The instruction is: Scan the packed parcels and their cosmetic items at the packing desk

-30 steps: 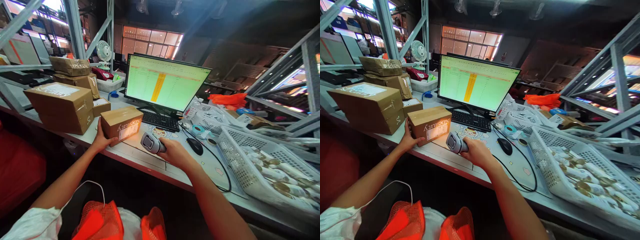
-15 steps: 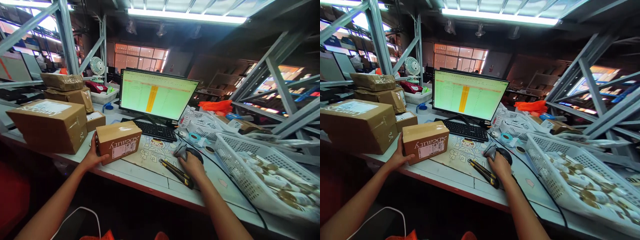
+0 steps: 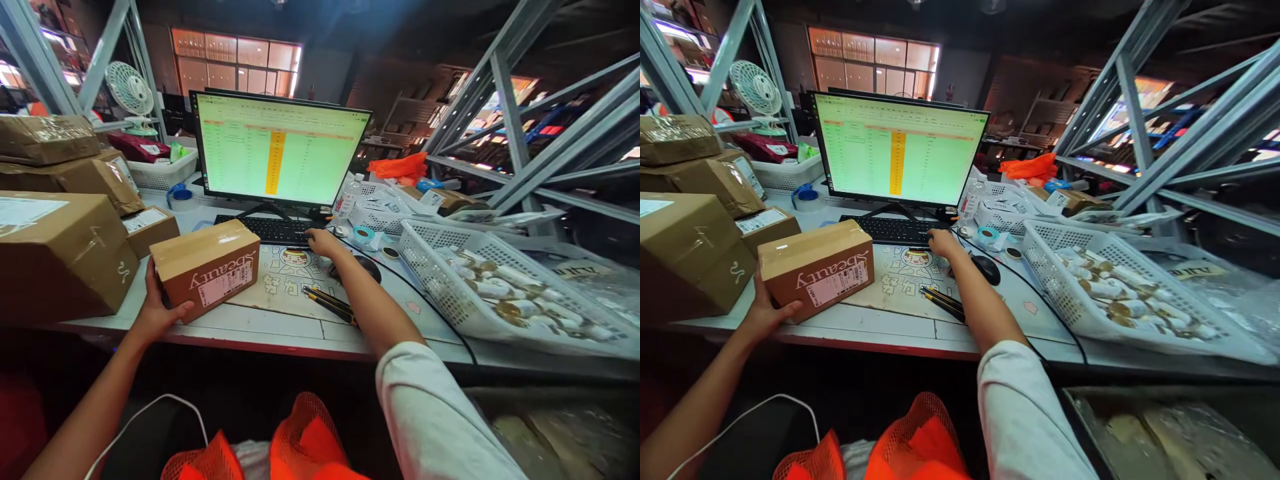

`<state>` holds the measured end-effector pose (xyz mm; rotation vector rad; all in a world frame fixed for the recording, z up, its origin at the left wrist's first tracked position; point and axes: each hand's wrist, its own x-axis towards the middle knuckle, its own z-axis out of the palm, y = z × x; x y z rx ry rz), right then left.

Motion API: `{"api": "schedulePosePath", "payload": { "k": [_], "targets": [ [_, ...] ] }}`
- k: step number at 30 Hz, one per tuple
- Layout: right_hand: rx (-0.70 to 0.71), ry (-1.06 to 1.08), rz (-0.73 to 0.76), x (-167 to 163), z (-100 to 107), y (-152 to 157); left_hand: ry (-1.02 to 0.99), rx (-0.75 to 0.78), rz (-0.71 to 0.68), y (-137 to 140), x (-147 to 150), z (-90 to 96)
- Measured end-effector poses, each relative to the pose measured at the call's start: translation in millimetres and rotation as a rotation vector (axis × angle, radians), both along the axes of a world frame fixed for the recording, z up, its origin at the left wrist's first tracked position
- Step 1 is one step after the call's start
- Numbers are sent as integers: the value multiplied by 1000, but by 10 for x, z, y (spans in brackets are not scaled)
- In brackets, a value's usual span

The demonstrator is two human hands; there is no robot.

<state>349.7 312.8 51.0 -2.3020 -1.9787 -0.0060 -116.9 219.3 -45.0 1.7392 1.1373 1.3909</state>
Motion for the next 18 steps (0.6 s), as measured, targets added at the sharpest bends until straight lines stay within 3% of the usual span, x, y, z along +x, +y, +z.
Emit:
{"api": "schedulePosePath", "payload": {
  "k": [4,10,15,18],
  "targets": [
    [-34,-29,-66,-62,-119,153,-37,-18,-20,-32,32,43],
    [-113,-40,-44,-59,-170,268,-64,-31,-23,-26,49,34],
    [-187,-44,24,-116,-90,330,-51,-37,-53,-13,23,2],
    [-233,-70,62,-194,8,166,-50,-40,-60,-20,19,7]
  ]
}}
